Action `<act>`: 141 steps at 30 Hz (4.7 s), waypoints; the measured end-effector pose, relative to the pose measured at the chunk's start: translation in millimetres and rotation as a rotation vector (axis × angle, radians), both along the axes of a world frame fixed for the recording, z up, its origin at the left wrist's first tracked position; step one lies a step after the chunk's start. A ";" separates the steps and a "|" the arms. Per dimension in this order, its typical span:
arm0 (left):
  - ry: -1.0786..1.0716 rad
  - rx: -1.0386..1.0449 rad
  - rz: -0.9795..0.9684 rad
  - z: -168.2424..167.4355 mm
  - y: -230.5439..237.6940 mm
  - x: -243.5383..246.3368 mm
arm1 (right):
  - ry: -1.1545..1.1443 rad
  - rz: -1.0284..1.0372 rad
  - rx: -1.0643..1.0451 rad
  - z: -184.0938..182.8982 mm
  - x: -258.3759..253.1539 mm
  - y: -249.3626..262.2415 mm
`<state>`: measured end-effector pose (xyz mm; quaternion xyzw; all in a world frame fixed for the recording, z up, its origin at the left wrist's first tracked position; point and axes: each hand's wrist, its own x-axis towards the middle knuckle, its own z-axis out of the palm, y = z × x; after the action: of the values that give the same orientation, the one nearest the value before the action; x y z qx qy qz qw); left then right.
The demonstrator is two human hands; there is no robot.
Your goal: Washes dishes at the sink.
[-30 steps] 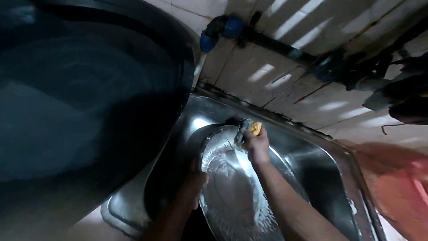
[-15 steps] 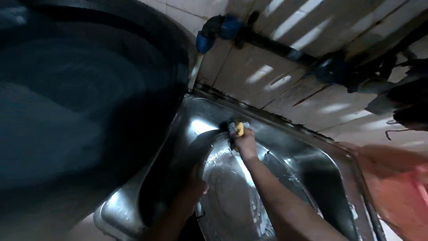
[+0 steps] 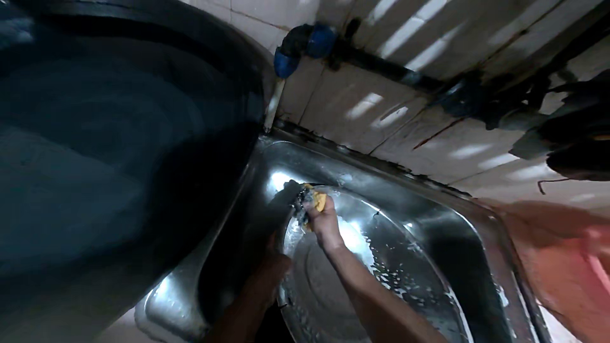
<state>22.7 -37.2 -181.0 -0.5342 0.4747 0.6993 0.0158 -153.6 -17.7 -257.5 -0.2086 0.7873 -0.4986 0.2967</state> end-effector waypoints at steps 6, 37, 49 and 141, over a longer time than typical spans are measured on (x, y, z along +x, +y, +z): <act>-0.032 -0.039 -0.021 -0.1 2.2 -1.8 | 0.102 -0.016 0.028 -4.1 -2.3 -0.5; -0.017 -0.106 -0.018 -6.8 1.9 -1.7 | -0.111 -0.153 -0.028 -41.0 41.7 16.3; -0.061 -0.172 0.146 -10.2 0.9 0.2 | 0.510 0.364 0.786 -40.7 -46.3 134.0; -0.088 -0.321 0.135 -14.9 8.3 -0.3 | 0.535 0.022 0.801 62.2 13.5 268.8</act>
<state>22.5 -28.8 -195.9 -0.5908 0.5421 0.5899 -0.0957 -140.2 251.1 -195.2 -0.2072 0.9639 -0.0816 0.1460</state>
